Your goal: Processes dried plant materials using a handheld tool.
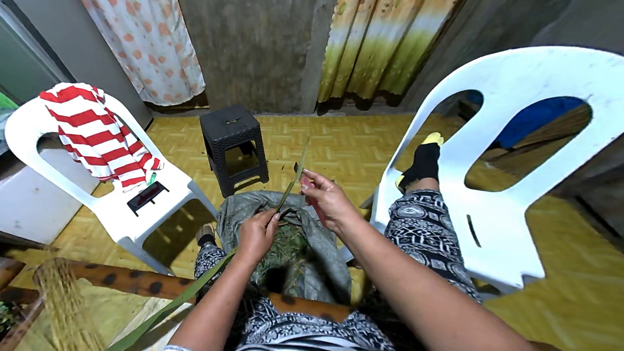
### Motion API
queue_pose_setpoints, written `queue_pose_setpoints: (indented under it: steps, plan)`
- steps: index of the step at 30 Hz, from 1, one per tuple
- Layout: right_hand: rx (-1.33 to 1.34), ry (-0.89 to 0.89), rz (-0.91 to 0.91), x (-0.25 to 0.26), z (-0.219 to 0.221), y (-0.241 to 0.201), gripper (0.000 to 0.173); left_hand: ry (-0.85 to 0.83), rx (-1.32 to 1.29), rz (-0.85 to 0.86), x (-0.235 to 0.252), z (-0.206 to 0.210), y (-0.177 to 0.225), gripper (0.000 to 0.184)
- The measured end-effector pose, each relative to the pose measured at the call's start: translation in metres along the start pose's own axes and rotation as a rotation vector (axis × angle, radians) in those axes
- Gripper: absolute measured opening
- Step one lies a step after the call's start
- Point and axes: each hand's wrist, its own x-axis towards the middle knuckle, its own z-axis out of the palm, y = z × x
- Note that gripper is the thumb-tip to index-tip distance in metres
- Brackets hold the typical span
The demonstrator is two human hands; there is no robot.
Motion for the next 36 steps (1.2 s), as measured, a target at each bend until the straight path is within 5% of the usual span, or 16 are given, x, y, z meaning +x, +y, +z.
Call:
queue_pose_setpoints:
  steps: [15,25,36]
  plan:
    - [-0.008,0.163,-0.169,0.025,-0.038,-0.061,0.045,-0.021,-0.016,-0.171,-0.005,-0.003,-0.022,0.036]
    - [-0.769,-0.285,-0.132,-0.029,0.002,0.005,0.047,-0.012,0.097,-0.234,0.016,-0.001,0.011,0.037]
    - [-0.907,-0.349,-0.188,-0.035,0.009,0.009,0.046,0.026,0.250,-0.161,0.029,0.005,0.034,0.026]
